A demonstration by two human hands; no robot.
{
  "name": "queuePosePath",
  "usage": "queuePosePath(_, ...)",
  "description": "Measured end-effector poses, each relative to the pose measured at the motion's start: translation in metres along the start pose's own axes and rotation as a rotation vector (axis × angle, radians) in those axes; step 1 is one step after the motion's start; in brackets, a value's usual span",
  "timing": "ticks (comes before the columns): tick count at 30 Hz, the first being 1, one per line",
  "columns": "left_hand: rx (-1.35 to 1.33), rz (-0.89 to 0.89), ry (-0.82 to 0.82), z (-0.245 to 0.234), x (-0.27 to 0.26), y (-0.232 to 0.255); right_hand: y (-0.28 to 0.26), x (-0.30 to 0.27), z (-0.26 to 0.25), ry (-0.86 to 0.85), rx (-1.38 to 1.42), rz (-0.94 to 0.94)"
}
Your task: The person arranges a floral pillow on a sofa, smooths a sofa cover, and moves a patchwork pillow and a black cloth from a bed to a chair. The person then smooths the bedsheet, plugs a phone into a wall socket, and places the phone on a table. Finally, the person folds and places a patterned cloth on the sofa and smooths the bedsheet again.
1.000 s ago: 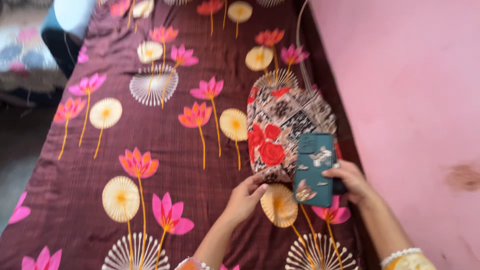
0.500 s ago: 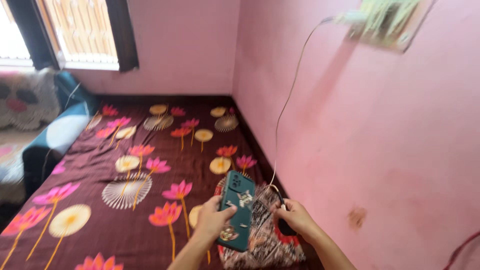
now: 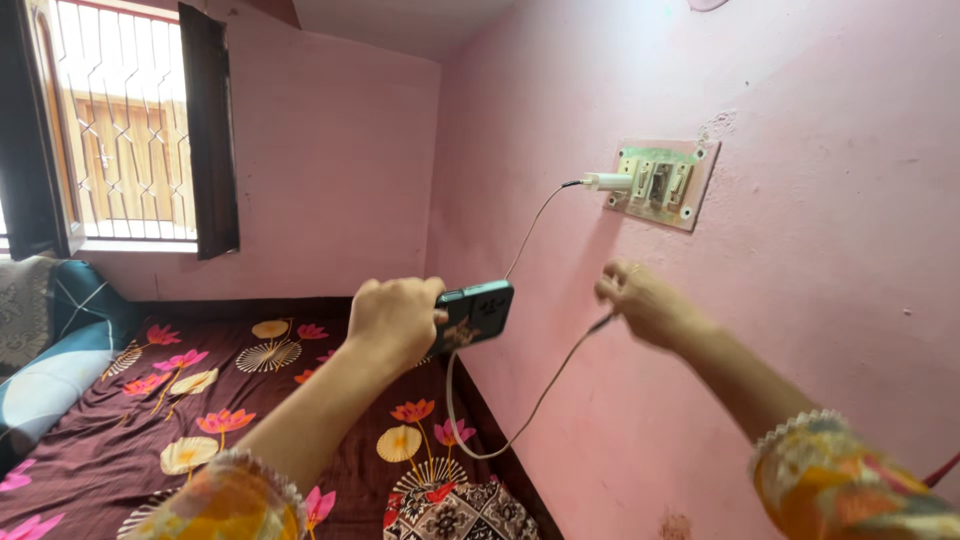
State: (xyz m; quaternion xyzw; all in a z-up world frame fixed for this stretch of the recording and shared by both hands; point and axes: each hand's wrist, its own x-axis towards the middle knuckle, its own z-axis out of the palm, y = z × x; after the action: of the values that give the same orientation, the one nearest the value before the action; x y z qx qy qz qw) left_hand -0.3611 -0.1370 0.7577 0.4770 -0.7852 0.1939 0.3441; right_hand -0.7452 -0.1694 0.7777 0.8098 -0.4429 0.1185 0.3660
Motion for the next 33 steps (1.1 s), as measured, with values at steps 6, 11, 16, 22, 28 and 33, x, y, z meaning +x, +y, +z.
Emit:
queuePosePath(6, 0.224, 0.054, 0.023, -0.005, 0.052, 0.001, 0.104, 0.074, -0.032, 0.183, -0.291, -0.004)
queuePosePath(11, 0.294, 0.043, 0.039, -0.005, 0.084, -0.012, 0.14, 0.123, -0.03, 0.247, -0.123, 0.172)
queuePosePath(16, 0.333, -0.011, 0.005, 0.01, 0.1, -0.028, 0.167, 0.154, 0.008, 0.243, -0.155, 0.133)
queuePosePath(22, 0.388, -0.036, 0.019, 0.027, 0.106, -0.054, 0.2, 0.181, 0.032, -0.105, -0.099, 0.371)
queuePosePath(28, 0.381, -0.069, -0.045, 0.042, 0.106, -0.062, 0.203, 0.189, 0.036, -0.166, -0.24, 0.412)
queuePosePath(33, 0.366, -0.078, -0.055, 0.046, 0.106, -0.061, 0.202, 0.182, 0.028, -0.138, -0.228, 0.347)
